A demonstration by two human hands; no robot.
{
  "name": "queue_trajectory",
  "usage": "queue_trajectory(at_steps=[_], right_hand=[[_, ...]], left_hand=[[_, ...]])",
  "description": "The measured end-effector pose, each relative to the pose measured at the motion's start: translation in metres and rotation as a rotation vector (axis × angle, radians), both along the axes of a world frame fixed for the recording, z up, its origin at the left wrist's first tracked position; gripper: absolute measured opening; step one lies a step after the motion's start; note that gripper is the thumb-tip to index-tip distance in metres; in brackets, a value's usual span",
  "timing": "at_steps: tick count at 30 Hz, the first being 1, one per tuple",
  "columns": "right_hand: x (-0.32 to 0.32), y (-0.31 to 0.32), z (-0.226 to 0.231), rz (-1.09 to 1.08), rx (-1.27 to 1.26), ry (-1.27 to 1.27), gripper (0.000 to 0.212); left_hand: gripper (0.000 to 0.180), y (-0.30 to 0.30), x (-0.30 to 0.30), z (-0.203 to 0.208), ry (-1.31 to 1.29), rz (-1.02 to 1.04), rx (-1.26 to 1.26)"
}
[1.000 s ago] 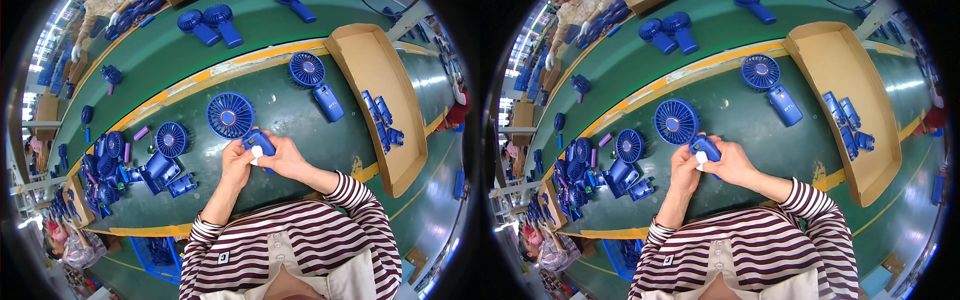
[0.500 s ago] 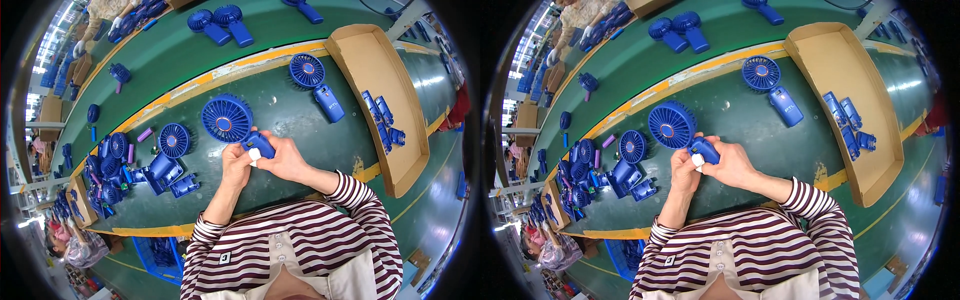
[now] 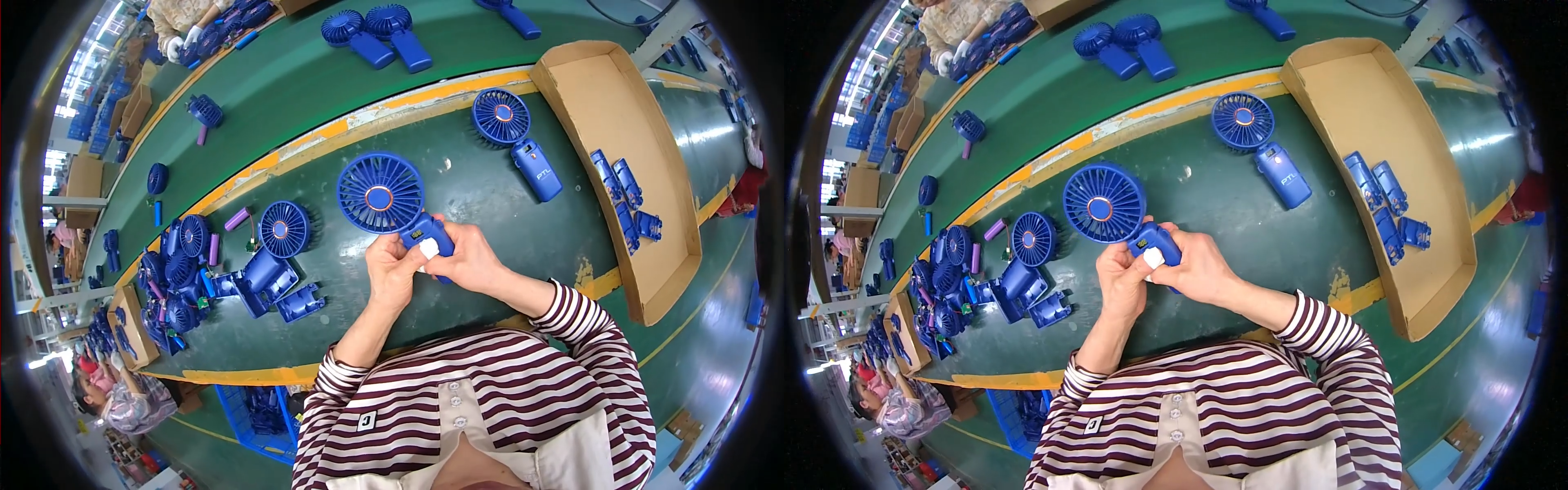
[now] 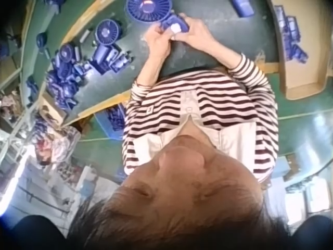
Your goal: The person assembles small handheld fans by hand, inserting batteries and circuit boards into plastic casings, then snapping the plastic housing components together.
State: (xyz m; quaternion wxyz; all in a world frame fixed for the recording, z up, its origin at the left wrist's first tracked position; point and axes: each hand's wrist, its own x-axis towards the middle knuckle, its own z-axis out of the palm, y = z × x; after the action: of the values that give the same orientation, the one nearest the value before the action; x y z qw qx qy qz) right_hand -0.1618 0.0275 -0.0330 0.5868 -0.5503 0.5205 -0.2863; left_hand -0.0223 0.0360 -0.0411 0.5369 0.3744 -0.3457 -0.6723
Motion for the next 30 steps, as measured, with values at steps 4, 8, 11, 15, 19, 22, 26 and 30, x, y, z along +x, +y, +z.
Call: queue_trajectory(at_steps=[4, 8, 11, 15, 19, 22, 26, 30], right_hand=[[-0.024, -0.014, -0.005, 0.174, 0.611, -0.9, 0.036], [-0.023, -0.012, -0.009, 0.139, 0.637, -0.936, 0.036], [-0.02, -0.011, -0.008, 0.152, 0.634, -0.948, 0.036], [-0.009, -0.009, 0.002, 0.083, 0.521, -0.7, 0.028], [0.001, -0.004, 0.006, 0.033, 0.254, -0.331, 0.027], [0.003, -0.005, 0.018, 0.034, 0.107, -0.119, 0.038], [0.005, -0.011, 0.022, 0.035, 0.0, 0.085, 0.05], [0.009, -0.006, 0.005, -0.065, -0.136, 0.047, 0.037]], left_hand=[[0.037, -0.007, 0.018, -0.004, 0.119, -0.127, -0.015], [0.051, -0.009, 0.023, -0.003, 0.294, -0.183, -0.031], [0.051, -0.009, 0.024, -0.002, 0.345, -0.182, -0.024], [0.04, -0.009, 0.016, 0.001, 0.107, -0.079, 0.038], [0.025, -0.01, 0.009, 0.006, 0.184, 0.014, 0.233], [0.027, -0.009, 0.013, -0.002, 0.21, -0.007, 0.212], [0.032, -0.005, 0.014, -0.009, 0.195, -0.066, 0.18], [0.036, 0.002, 0.009, -0.007, 0.165, -0.079, 0.177]])
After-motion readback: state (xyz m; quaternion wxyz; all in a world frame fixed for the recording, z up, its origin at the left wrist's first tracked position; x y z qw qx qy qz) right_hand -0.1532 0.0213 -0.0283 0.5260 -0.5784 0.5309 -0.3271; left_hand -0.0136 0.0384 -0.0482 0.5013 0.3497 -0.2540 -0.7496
